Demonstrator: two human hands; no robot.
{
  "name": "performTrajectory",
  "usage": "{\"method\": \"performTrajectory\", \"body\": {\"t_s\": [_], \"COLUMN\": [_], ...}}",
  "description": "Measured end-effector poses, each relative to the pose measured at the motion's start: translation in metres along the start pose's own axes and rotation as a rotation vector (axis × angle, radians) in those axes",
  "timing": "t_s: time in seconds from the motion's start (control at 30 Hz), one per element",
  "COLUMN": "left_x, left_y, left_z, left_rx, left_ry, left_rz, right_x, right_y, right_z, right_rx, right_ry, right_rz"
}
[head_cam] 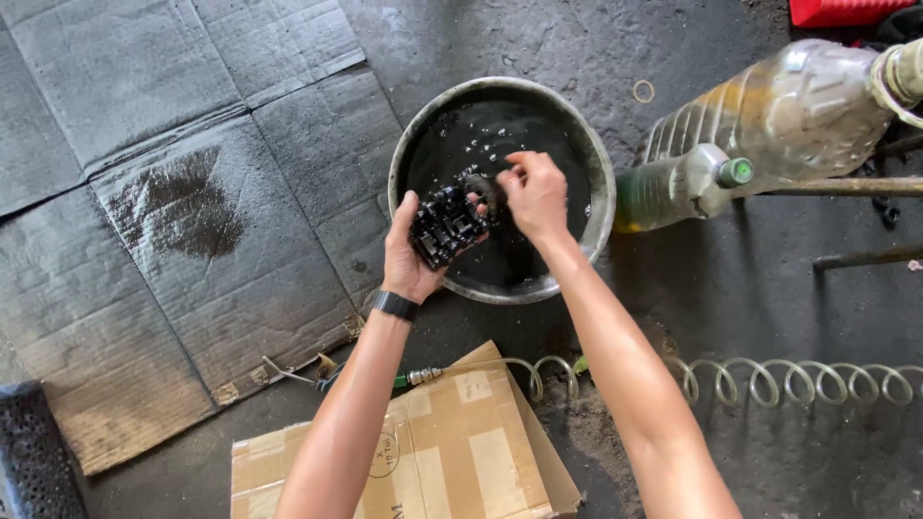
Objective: The person cleans a mechanical part by submerging it in a bucket of dark liquid and scrubbing it by hand. They then use a spray nozzle to rinse the part and apply a liquid from a bottle before scrubbing and rinsing again. The cleaned part is placed into a blue basket.
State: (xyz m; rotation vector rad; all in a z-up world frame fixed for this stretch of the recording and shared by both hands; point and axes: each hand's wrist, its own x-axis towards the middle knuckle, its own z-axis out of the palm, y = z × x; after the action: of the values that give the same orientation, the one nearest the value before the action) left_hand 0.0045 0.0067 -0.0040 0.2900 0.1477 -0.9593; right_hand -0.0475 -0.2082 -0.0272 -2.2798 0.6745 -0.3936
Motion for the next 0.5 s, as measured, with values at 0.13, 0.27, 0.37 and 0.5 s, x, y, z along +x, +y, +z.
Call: {"method": "performTrajectory", "body": {"t_s": [0.13, 0.27, 0.37, 0.5], "left_x": [-0.005, -0.003, -0.002, -0.001], "left_y": [0.007, 0.011, 0.010, 0.007], "left_z": [0.006, 0.007, 0.007, 0.004], "left_rx": [0.040, 0.073, 0.081, 0.075], "left_ry": [0.022, 0.060, 0.061, 0.052], "left_rz": [0.012, 0.021, 0.021, 0.014], "right_x": [0.010, 0.016, 0.018, 0.016], "right_y": [0.043, 0.075, 0.092, 0.056], "right_z": [-0.009, -0.004, -0.002, -0.011], "right_rx": [-0.334, -0.430, -0.357, -0.329], "right_ry": [0.034, -0.244, -0.231, -0.222], "right_rz": [-0.119, 0.061, 0.112, 0.423]}}
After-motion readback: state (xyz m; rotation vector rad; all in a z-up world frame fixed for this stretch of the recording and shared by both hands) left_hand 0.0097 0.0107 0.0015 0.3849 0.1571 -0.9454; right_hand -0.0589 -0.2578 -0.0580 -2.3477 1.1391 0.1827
